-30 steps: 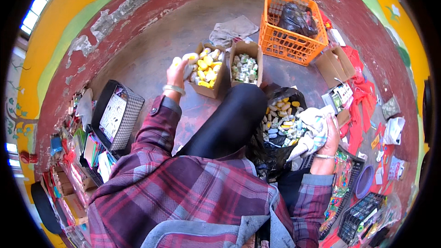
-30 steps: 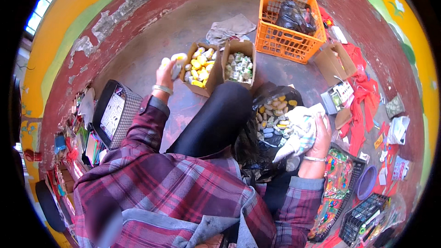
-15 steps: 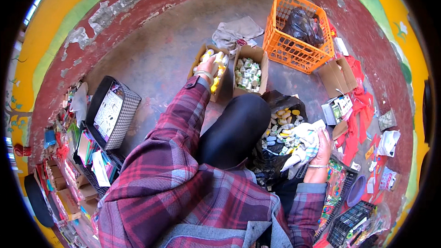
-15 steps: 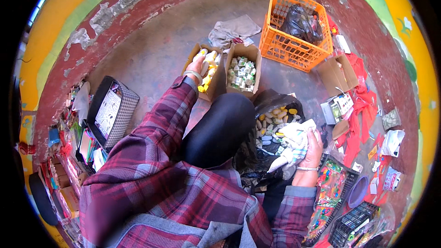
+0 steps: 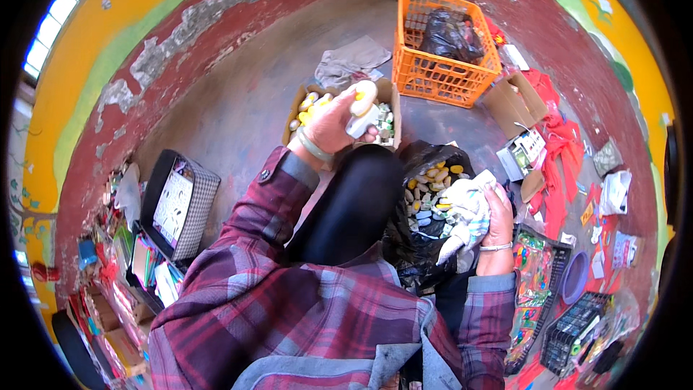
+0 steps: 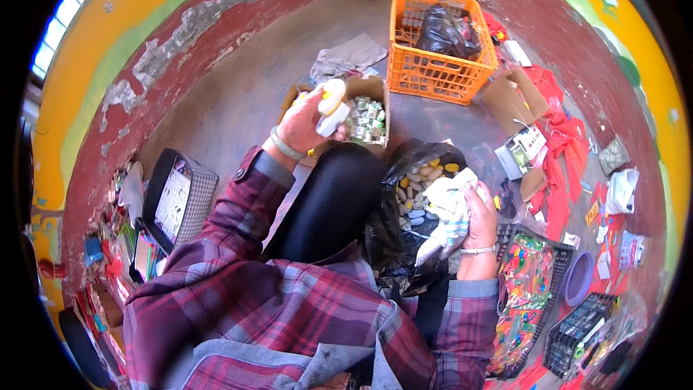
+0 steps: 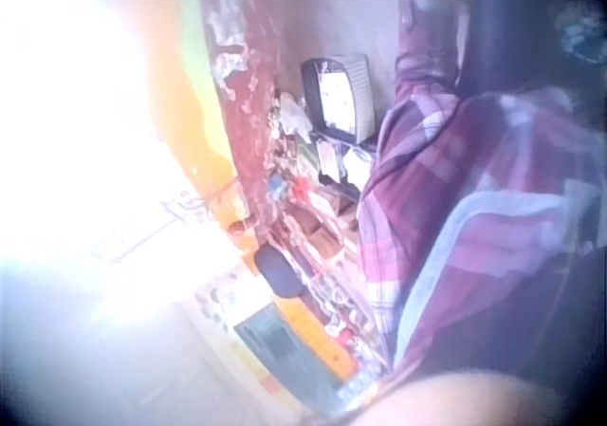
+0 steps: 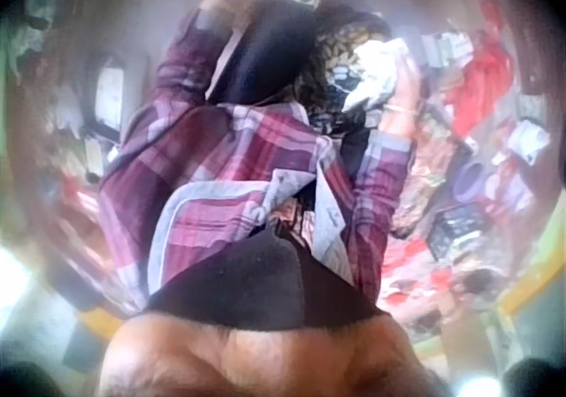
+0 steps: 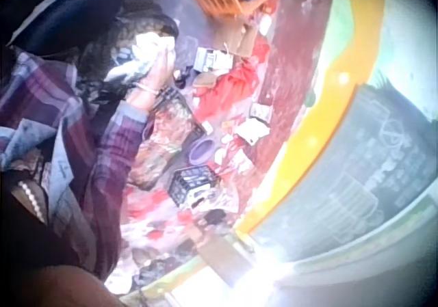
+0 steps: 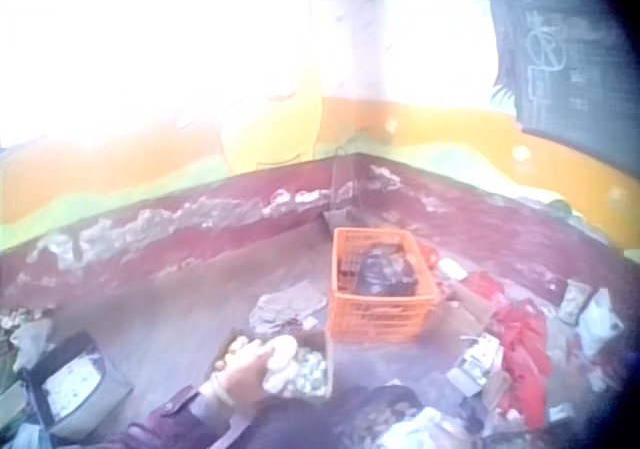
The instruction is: The person sits on the floor and wipes small yellow and white plastic toys with a white cloth. They pick up the toys from a black plastic bag, wipe them, and place them into a cardboard box.
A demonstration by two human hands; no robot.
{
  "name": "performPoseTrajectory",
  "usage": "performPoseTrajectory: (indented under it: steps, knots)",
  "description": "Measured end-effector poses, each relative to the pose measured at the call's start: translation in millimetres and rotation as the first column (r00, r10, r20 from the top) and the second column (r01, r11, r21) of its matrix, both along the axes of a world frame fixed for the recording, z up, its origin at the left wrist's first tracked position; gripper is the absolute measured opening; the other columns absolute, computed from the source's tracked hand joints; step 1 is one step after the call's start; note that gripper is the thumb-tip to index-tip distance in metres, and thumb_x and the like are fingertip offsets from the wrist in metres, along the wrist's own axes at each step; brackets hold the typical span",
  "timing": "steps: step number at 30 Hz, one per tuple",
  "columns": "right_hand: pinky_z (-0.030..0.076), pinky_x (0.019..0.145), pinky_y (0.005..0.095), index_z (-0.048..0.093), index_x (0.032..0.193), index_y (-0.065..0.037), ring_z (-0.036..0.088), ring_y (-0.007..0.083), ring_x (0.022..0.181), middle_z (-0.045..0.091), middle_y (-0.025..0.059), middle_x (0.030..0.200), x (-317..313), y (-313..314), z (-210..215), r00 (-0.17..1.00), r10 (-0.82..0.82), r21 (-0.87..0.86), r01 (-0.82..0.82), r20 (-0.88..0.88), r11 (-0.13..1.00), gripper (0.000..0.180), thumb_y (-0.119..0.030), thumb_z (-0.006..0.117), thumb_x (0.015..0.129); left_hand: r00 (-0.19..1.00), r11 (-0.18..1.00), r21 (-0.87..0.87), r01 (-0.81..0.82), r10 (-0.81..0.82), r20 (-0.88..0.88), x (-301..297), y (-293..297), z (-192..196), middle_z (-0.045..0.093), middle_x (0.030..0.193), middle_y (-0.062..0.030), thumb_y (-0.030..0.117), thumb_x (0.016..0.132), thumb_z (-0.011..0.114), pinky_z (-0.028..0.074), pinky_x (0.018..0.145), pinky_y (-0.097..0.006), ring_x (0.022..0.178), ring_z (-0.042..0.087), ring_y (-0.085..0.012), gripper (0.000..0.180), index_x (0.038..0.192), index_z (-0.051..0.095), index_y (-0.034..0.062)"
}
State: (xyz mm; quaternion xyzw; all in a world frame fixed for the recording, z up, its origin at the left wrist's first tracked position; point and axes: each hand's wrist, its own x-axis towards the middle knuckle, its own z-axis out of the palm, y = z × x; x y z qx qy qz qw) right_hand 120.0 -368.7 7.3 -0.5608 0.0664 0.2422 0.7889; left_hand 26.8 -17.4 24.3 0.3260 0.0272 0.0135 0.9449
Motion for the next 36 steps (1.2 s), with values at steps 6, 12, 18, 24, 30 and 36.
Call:
performPoseTrajectory:
  steps: [6, 12, 18, 24, 30, 36]
  knots:
    - [0.041, 0.088, 0.0295, 0.039, 0.124, 0.000, 0.052, 0.0181, 0.103, 0.054, 0.0088, 0.112, -4.7, -7.4, 16.5, 0.975, -0.088, 0.142, 0.059, 0.206, 0.988, 0.043, -0.019, 0.054, 0.088, 0.968, 0.974, -0.050, 0.222, -0.227, -0.110, 8.3, -117.0, 65.7, 0.058, 0.100, -0.0114, 0.035, 0.093, 0.041, 0.043, 0.047, -0.020, 0.084, 0.060, -0.0255, 0.036, 0.115, 0.049, 0.0069]
    - [0.034, 0.097, 0.0328, 0.042, 0.125, -0.004, 0.045, 0.0217, 0.113, 0.048, 0.0101, 0.121, -18.8, -4.5, 40.5, 0.786, 0.121, -0.028, -0.131, 0.606, 0.991, 0.053, -0.040, 0.051, 0.088, 0.925, 0.951, 0.022, 0.309, -0.295, -0.241, 15.4, -179.7, 21.9, 0.058, 0.089, -0.0028, 0.037, 0.091, 0.047, 0.034, 0.043, -0.019, 0.071, 0.057, -0.0123, 0.034, 0.111, 0.052, 0.0103]
    - [0.041, 0.086, 0.0309, 0.052, 0.107, -0.005, 0.054, 0.0247, 0.099, 0.055, 0.0117, 0.103, -27.9, 10.2, 34.1, 0.544, 0.327, -0.384, -0.010, 0.772, 0.923, 0.051, -0.044, 0.064, 0.077, 0.916, 0.604, 0.787, -0.125, -0.234, 0.326, 16.0, -192.0, -16.4, 0.053, 0.075, -0.0012, 0.031, 0.088, 0.051, 0.032, 0.043, -0.023, 0.058, 0.049, -0.0099, 0.023, 0.093, 0.052, 0.0087]
    - [0.044, 0.074, 0.0264, 0.056, 0.093, -0.003, 0.055, 0.0128, 0.081, 0.059, 0.0070, 0.087, -31.3, 8.4, 35.4, 0.643, 0.186, -0.251, 0.011, 0.743, 0.968, 0.032, -0.031, 0.065, 0.081, 0.839, 0.842, 0.101, 0.531, -0.504, -0.208, 10.0, -191.0, 19.9, 0.053, 0.075, -0.0012, 0.033, 0.089, 0.052, 0.028, 0.043, -0.020, 0.054, 0.044, -0.0074, 0.027, 0.101, 0.053, 0.0084]
    - [0.045, 0.061, 0.0229, 0.058, 0.089, -0.001, 0.053, 0.0069, 0.070, 0.060, 0.0024, 0.075, -25.9, 9.9, 30.9, 0.694, 0.003, -0.250, 0.256, 0.720, 0.934, 0.020, -0.021, 0.058, 0.087, 0.842, 0.806, 0.251, 0.536, -0.531, -0.092, 9.4, -193.8, 13.3, 0.055, 0.074, -0.0007, 0.035, 0.089, 0.052, 0.027, 0.045, -0.018, 0.055, 0.042, -0.0044, 0.029, 0.103, 0.055, 0.0089]
    - [0.044, 0.068, 0.0224, 0.058, 0.095, -0.002, 0.053, 0.0069, 0.077, 0.060, 0.0008, 0.083, -6.8, -5.5, 16.0, 0.855, 0.034, -0.225, 0.098, 0.517, 0.969, 0.028, -0.029, 0.056, 0.089, 0.963, 0.486, 0.866, 0.119, -0.269, 0.019, 18.2, -192.6, 2.3, 0.056, 0.072, -0.0064, 0.030, 0.088, 0.053, 0.040, 0.051, -0.028, 0.061, 0.053, -0.0134, 0.030, 0.100, 0.057, 0.0036]
